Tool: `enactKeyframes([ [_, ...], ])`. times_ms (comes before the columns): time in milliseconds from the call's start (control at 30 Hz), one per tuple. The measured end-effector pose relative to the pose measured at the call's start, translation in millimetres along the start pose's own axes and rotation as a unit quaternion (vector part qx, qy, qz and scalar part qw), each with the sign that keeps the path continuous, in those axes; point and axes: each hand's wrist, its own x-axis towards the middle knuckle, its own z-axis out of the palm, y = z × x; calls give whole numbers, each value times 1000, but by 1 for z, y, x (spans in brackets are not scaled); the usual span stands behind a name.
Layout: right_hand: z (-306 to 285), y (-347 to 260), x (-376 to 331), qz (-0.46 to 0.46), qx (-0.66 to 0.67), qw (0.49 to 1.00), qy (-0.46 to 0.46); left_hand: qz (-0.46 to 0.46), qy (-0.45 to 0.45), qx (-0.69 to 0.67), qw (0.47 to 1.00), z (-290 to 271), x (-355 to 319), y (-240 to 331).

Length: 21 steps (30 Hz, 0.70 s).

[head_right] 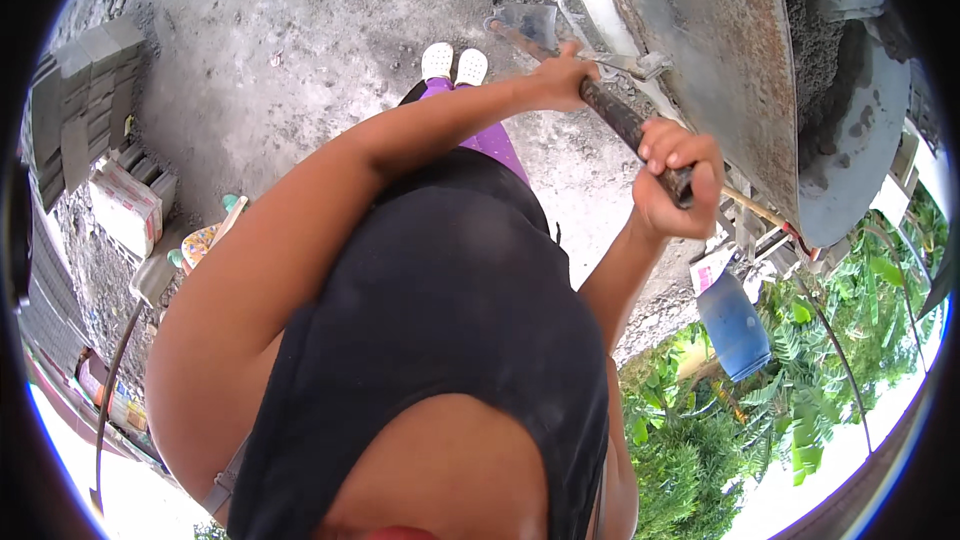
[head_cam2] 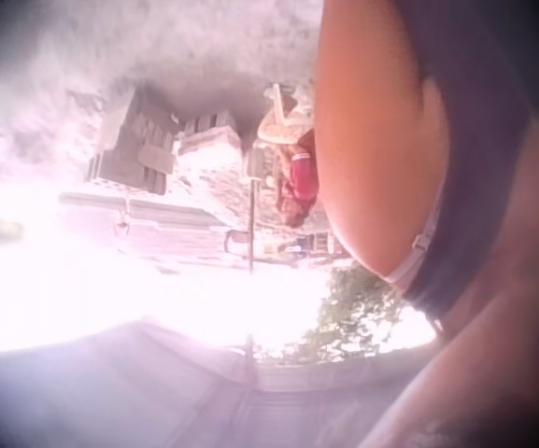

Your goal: Stirring and scraping the inside of a cement mixer with a shovel.

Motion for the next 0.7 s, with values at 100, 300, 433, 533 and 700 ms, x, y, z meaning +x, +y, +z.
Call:
enactKeyframes([
  [100,13,-44,7,-49,-17,998,-29,13,21,-40,999,-18,-27,52],
  [300,13,-36,7,-68,-7,993,-95,-37,37,-41,998,-25,-39,52],
  [433,2,37,-13,8,21,999,44,-135,20,24,990,-8,-16,-18],
  [533,4,39,-8,18,7,999,25,-71,-4,44,997,-4,-9,-22],
  [700,14,-4,-17,13,3,999,35,18,-30,26,999,6,-23,-8],
])
